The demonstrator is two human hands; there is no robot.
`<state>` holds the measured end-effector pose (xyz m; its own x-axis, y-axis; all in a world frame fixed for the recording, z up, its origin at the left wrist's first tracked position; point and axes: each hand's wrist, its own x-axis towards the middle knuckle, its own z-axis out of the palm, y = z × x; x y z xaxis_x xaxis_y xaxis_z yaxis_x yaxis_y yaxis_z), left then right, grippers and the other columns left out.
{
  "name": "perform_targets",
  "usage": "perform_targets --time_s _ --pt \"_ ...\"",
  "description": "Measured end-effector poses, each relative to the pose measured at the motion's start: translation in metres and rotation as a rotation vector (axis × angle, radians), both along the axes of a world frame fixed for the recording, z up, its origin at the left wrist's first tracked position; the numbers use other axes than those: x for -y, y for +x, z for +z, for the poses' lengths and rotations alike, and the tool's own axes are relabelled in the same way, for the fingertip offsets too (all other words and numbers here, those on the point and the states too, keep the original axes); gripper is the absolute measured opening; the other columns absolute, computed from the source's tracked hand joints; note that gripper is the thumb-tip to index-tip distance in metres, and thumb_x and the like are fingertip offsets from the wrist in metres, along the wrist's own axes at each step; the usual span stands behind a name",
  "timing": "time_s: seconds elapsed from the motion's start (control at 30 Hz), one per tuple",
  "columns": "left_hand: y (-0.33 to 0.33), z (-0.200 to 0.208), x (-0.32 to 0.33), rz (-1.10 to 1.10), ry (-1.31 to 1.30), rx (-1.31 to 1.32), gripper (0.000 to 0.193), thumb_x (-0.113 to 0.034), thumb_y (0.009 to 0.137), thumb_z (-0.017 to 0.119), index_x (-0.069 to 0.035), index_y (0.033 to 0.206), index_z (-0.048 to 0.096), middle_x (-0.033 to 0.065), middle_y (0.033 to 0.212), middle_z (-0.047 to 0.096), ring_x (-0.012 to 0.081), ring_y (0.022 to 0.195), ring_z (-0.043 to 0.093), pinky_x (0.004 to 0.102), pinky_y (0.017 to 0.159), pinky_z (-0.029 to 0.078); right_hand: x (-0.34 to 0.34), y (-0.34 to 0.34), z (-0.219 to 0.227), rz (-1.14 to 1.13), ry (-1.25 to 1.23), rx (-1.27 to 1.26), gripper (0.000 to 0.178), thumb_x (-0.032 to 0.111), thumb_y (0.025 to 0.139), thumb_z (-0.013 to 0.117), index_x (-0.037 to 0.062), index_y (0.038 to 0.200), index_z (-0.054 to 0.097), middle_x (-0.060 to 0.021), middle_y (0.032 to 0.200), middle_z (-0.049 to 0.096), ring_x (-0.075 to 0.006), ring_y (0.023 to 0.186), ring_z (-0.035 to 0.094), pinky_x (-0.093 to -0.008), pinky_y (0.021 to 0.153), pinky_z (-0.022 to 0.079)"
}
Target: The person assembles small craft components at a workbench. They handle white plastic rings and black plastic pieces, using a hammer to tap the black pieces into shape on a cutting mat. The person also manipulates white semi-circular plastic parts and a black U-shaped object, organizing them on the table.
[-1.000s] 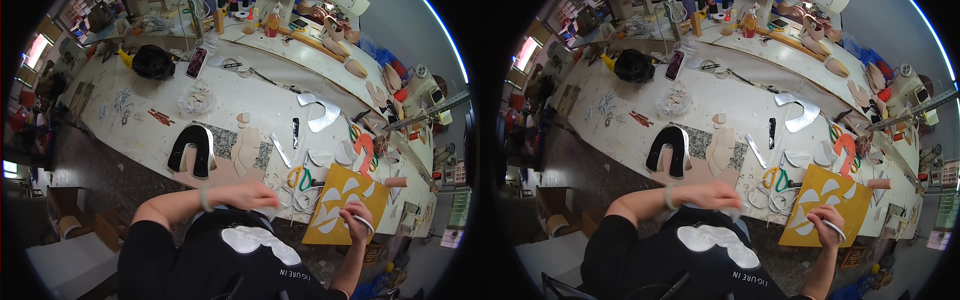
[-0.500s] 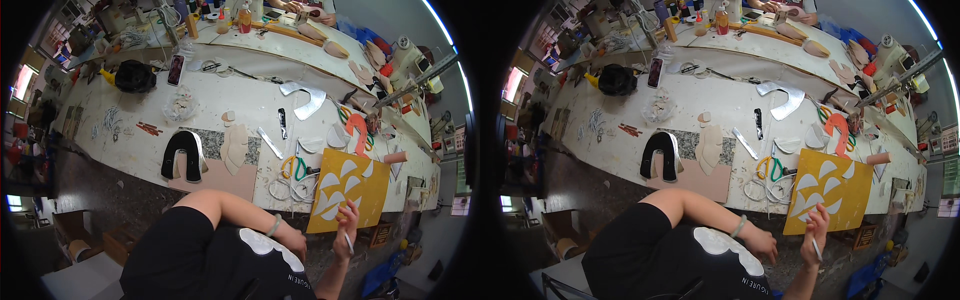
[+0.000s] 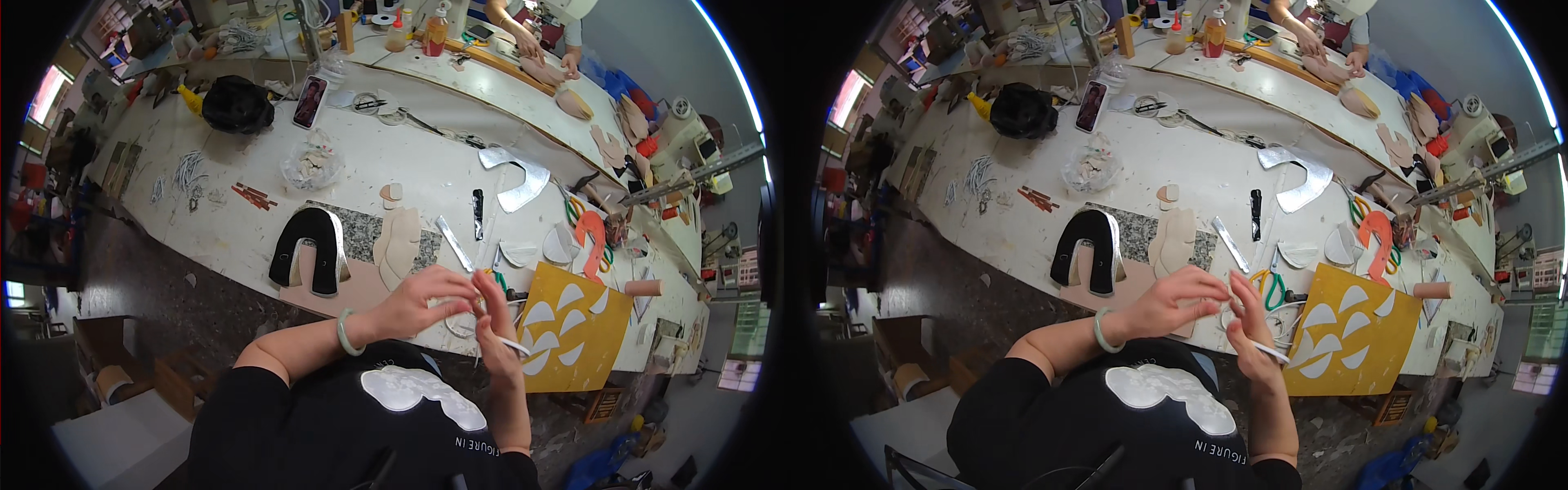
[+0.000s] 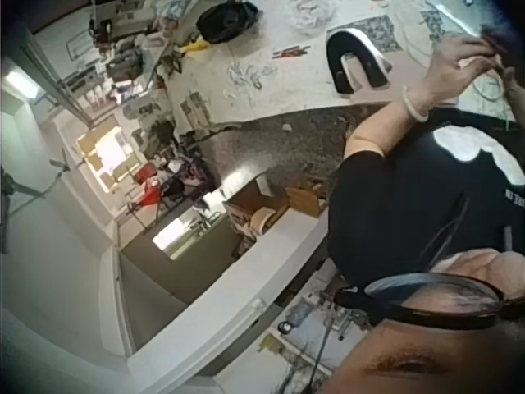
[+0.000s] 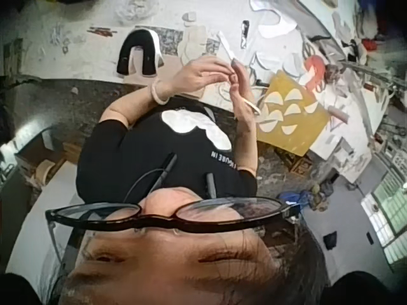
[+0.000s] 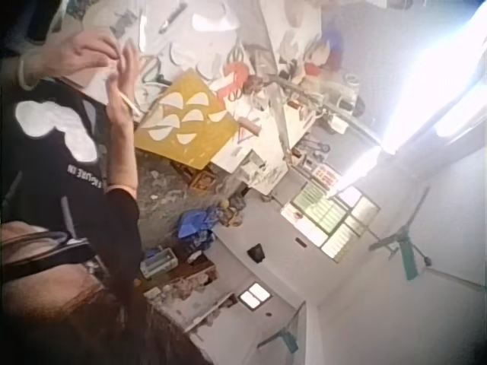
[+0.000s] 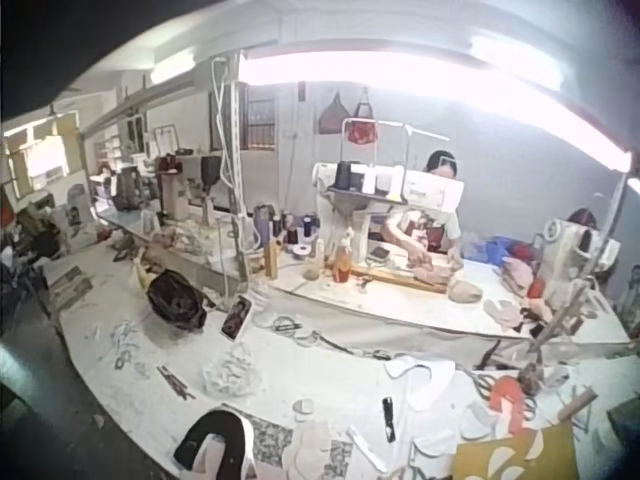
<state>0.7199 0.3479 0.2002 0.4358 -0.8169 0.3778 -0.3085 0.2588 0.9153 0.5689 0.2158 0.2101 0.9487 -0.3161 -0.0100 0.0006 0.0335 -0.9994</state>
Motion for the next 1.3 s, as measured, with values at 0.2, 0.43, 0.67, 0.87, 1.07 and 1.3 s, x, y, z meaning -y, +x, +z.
perform_targets --time_s 0.2,0.43,0.67,0.87,1.07,1.3 --pt "-0.001 0.004 -0.018 0.063 0.066 -0.168 0.022 -0.009 0.086 0.072 -0.003 0.108 0.073 0.0090 0.101 0.069 0.0209 0.093 0.062 0.0319 0.083 0.049 -0.022 0.067 0.006 0.023 0.276 0.057 0.086 0.071 0.094 0.030 0.0080 0.152 0.026 -0.0118 0.157 0.027 -0.0279 0.147 0.021 -0.0460 0.117 0.019" --pt "0.012 -0.012 -0.025 0.196 0.075 -0.308 0.020 -0.010 0.087 0.072 -0.005 0.106 0.074 0.0073 0.099 0.069 0.0170 0.092 0.062 0.0286 0.079 0.049 -0.023 0.102 -0.002 -0.084 0.528 0.149 0.082 0.073 0.092 0.033 0.0093 0.143 0.039 -0.0089 0.146 0.041 -0.0224 0.140 0.031 -0.0430 0.112 0.025" --pt "0.020 -0.047 -0.012 -0.073 -0.229 -1.355 0.017 -0.006 0.089 0.070 -0.006 0.105 0.067 -0.0003 0.105 0.061 0.0114 0.102 0.057 0.0261 0.089 0.045 -0.030 0.139 -0.003 -0.001 0.648 0.524 0.057 0.062 0.097 0.040 0.0093 0.115 0.053 -0.0003 0.079 0.048 -0.0169 0.086 0.050 -0.0364 0.087 0.038" --pt "0.061 -0.111 -0.016 -0.134 0.269 -1.112 0.044 -0.024 0.084 0.077 -0.008 0.121 0.059 0.0029 0.110 0.059 0.0168 0.113 0.052 0.0331 0.101 0.038 0.014 0.151 -0.024 0.280 0.840 0.303 0.046 0.049 0.103 0.035 0.0051 0.113 0.047 0.0062 0.052 0.025 -0.0102 0.043 0.024 -0.0309 0.051 0.033" --pt "0.130 -0.211 0.008 0.492 0.807 0.298 0.068 -0.043 0.069 0.083 -0.008 0.123 0.059 0.0126 0.125 0.052 0.0337 0.122 0.039 0.0458 0.104 0.031 0.106 0.213 -0.102 0.051 -0.611 -0.461 0.038 0.043 0.085 0.072 0.0049 0.084 0.066 -0.0075 0.061 0.060 -0.0224 0.053 0.057 -0.0352 0.053 0.046" --pt "0.127 -0.226 0.026 0.450 0.956 0.305 0.070 -0.037 0.068 0.084 -0.006 0.122 0.053 0.0136 0.125 0.053 0.0362 0.131 0.033 0.0500 0.104 0.029 0.152 0.300 -0.165 0.006 -1.148 -0.614 0.046 0.047 0.088 0.064 0.0004 0.087 0.065 -0.0204 0.076 0.069 -0.0388 0.072 0.069 -0.0482 0.063 0.053"
